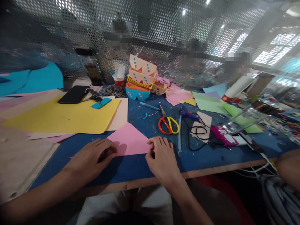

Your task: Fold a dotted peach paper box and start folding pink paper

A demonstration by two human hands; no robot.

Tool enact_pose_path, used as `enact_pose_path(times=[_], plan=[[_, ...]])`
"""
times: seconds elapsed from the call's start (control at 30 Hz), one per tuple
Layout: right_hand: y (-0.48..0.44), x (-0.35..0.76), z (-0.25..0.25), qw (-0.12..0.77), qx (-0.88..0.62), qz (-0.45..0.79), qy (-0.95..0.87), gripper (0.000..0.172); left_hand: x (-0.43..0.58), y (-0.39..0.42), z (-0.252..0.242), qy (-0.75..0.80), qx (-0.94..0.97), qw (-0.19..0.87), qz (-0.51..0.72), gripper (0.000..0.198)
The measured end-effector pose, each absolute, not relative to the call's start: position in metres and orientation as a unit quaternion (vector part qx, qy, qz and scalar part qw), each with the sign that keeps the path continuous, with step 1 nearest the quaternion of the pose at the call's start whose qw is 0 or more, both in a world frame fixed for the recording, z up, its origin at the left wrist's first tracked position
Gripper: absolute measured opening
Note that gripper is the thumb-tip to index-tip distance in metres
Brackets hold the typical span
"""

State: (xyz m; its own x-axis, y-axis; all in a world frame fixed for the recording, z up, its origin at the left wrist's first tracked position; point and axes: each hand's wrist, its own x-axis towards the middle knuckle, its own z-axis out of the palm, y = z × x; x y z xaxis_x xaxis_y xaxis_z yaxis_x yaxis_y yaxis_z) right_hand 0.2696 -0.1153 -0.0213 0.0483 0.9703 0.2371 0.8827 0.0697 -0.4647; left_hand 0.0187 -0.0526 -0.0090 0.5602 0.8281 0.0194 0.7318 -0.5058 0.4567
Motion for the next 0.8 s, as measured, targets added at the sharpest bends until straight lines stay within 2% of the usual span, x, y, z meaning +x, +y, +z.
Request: enact_pose_path(times=[0.8], plan=[[-0.122, 0.301, -0.023, 0.278, -0.693, 0.085, -0.660, 0.029, -0.040, -0.046, -0.010, 0.536, 0.796, 0.248, 0.135, 0.020]])
